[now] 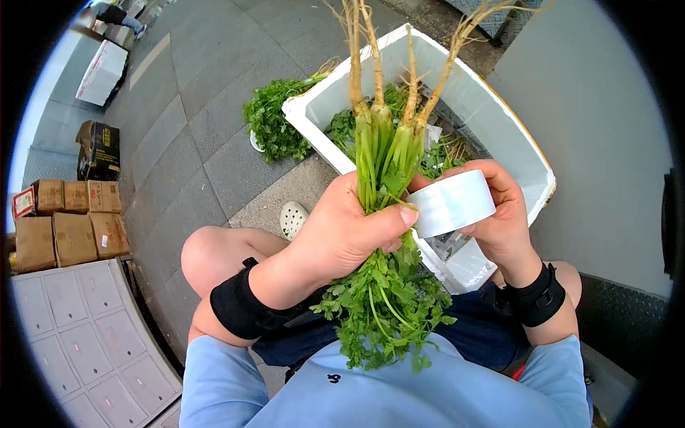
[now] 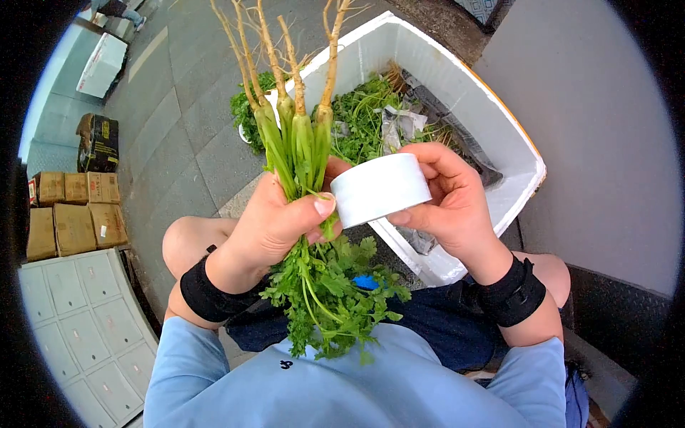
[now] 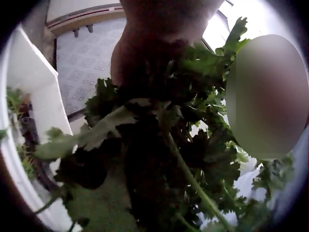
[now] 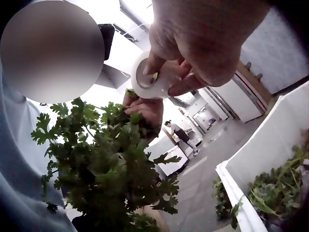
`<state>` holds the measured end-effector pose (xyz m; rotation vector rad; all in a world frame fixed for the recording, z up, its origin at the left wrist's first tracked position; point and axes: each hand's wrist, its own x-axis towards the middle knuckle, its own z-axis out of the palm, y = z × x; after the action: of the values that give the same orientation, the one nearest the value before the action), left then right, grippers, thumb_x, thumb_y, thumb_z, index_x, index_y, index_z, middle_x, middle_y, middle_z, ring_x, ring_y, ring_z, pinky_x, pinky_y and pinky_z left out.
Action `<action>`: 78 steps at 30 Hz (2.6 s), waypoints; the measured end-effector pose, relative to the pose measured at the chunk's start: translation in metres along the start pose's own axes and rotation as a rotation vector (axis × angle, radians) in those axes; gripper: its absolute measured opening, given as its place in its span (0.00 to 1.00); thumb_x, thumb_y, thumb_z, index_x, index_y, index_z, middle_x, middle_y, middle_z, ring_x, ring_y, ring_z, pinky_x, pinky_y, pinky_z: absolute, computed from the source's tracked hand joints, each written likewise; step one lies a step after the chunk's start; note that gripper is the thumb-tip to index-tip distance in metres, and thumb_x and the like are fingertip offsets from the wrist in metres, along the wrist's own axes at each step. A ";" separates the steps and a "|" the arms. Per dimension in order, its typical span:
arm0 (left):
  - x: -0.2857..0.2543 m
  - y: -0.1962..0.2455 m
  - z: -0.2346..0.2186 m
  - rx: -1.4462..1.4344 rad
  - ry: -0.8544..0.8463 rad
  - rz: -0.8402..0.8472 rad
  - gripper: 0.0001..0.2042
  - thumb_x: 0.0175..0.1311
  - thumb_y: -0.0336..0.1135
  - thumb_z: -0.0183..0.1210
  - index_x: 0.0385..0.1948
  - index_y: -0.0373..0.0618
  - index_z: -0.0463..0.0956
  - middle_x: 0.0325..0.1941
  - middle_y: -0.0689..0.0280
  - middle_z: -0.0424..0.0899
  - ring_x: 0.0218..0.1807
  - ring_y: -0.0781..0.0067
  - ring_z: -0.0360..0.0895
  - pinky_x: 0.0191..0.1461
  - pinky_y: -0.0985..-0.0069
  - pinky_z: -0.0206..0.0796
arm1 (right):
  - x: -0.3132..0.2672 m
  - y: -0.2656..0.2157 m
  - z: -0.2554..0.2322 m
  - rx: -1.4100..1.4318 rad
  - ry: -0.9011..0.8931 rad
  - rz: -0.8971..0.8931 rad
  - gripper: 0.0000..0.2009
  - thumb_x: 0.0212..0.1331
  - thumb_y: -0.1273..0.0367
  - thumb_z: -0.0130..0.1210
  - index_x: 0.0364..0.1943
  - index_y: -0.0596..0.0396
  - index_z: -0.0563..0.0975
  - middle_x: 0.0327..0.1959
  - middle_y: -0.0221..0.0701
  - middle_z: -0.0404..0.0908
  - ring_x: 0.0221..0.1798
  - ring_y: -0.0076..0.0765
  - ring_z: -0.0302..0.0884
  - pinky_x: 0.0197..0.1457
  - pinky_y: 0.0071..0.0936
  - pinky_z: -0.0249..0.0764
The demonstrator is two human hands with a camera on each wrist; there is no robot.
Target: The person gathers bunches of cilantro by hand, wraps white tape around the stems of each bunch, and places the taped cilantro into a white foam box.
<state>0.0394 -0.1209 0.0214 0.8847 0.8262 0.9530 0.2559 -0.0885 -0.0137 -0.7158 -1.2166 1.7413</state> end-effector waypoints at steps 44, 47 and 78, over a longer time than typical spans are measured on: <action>-0.006 0.021 -0.016 0.365 0.232 0.319 0.11 0.55 0.28 0.63 0.40 0.41 0.77 0.34 0.71 0.78 0.36 0.80 0.75 0.39 0.79 0.68 | -0.002 -0.003 -0.002 0.121 0.022 0.144 0.30 0.50 0.57 0.68 0.53 0.62 0.73 0.44 0.32 0.81 0.46 0.25 0.78 0.52 0.25 0.73; 0.000 0.016 -0.026 0.541 0.100 0.533 0.13 0.50 0.27 0.66 0.38 0.38 0.77 0.35 0.66 0.79 0.37 0.75 0.77 0.40 0.79 0.69 | -0.001 -0.008 0.000 0.122 0.014 0.195 0.28 0.53 0.57 0.66 0.53 0.62 0.73 0.43 0.33 0.82 0.45 0.26 0.79 0.51 0.25 0.73; 0.010 0.006 -0.010 0.094 -0.079 -0.135 0.19 0.55 0.34 0.64 0.48 0.37 0.74 0.31 0.69 0.77 0.24 0.87 0.67 0.25 0.86 0.58 | -0.004 -0.023 0.009 -0.615 -0.054 -0.327 0.22 0.38 0.70 0.74 0.41 0.56 0.79 0.37 0.31 0.77 0.38 0.31 0.75 0.41 0.26 0.71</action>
<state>0.0324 -0.1069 0.0212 0.9297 0.8572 0.7612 0.2576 -0.0927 0.0111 -0.7628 -1.8225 1.1213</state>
